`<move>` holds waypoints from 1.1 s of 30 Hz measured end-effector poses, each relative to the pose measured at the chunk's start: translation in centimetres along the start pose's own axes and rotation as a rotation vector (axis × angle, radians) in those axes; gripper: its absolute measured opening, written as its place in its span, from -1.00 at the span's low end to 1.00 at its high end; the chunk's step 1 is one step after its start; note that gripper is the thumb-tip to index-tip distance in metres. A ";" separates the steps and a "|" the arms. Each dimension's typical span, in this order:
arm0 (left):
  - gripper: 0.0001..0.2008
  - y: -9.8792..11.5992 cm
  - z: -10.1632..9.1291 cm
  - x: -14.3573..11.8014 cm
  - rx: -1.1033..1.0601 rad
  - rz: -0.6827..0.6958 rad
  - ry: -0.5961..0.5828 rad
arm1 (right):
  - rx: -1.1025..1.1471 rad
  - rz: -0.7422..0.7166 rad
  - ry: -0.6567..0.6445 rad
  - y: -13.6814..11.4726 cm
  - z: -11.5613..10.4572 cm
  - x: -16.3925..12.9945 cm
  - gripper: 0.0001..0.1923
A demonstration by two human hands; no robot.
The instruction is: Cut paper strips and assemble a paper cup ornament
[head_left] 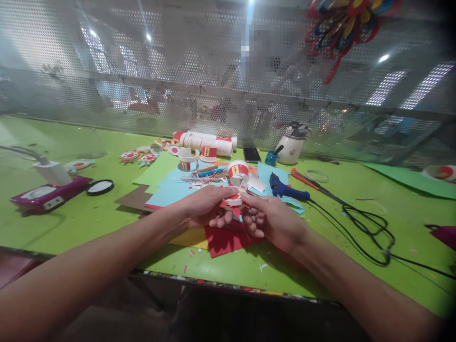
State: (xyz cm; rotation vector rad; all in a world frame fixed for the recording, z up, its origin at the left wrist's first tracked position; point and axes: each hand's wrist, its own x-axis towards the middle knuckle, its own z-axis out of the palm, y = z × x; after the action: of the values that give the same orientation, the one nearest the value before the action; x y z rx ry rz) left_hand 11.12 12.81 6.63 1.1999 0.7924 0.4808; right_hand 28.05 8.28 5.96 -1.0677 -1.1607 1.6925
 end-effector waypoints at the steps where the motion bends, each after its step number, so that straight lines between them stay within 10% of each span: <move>1: -0.59 0.0 0.0 0.0 0.008 0.004 0.003 | 0.000 0.000 0.003 -0.1 0.0 0.0 -0.63; 15: -0.60 -0.6 -0.6 0.4 -0.120 0.064 -0.069 | 0.024 -0.054 0.012 -0.1 -0.1 0.3 -0.67; 20: -0.87 -0.3 -0.9 0.5 -0.132 0.323 0.047 | 0.025 -0.175 0.003 -0.4 -0.1 0.2 -0.68; 33: -0.73 1.2 -1.2 -1.0 0.198 0.533 0.138 | -0.149 -0.384 0.242 -0.5 -0.9 1.0 -0.49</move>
State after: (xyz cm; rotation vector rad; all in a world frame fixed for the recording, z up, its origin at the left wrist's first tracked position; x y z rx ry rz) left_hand 9.69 13.22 7.91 1.5819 0.6410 0.9459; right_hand 28.63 9.62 6.03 -1.0290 -1.2535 1.1633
